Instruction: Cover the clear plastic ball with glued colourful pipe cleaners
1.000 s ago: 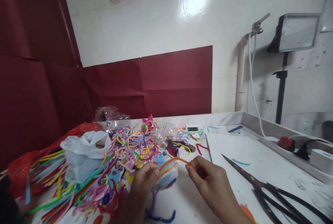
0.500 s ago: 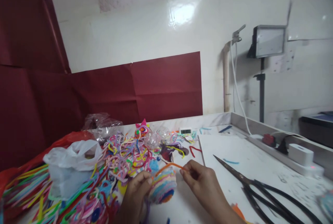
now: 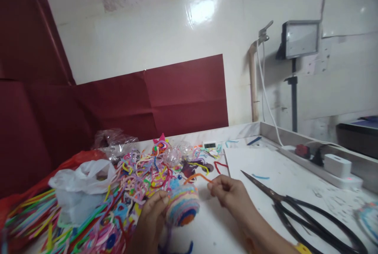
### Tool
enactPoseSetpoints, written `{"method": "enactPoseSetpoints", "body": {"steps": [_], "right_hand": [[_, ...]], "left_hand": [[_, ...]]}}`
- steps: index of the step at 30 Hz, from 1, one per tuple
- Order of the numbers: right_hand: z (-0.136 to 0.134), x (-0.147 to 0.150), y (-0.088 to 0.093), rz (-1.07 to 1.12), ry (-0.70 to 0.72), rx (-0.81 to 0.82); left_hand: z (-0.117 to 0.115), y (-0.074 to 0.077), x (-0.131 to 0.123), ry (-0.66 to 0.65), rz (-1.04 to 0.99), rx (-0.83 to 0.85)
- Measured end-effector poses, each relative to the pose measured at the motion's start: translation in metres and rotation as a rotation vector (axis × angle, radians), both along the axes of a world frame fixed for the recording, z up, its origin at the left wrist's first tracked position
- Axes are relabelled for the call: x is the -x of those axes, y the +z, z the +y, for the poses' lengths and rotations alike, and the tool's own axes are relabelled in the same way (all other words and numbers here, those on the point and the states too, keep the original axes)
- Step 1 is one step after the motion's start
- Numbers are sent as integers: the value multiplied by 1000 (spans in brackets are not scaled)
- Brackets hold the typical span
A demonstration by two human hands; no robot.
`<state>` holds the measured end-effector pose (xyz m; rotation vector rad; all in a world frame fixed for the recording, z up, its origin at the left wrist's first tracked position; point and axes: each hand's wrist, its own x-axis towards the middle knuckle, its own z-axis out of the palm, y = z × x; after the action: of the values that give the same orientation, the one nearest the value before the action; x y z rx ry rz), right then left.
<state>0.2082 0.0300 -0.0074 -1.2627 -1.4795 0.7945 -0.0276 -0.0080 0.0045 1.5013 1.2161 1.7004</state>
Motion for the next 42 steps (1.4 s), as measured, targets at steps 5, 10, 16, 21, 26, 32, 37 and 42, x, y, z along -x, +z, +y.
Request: {"method": "enactPoseSetpoints", "body": {"steps": [5, 10, 16, 21, 26, 32, 37, 42], "right_hand": [[15, -28, -10, -194, -53, 110], [9, -30, -10, -520, -66, 105], [-27, -1, 16, -946, -169, -252], [-65, 10, 75, -727, -197, -951], [-62, 41, 93, -742, 264, -710], [-28, 98, 32, -1189, 719, -632], [-12, 100, 11, -1124, 764, -578], [-3, 73, 32, -874, 639, -420]], "left_hand": [[19, 2, 37, 282, 194, -164], [39, -2, 54, 423, 328, -280], [35, -3, 58, 493, 513, -376], [31, 0, 63, 493, 631, -394], [27, 6, 63, 477, 684, -410], [26, 7, 53, 512, 665, -405], [28, 4, 51, 532, 589, -357], [18, 20, 41, 472, 466, -264]]}}
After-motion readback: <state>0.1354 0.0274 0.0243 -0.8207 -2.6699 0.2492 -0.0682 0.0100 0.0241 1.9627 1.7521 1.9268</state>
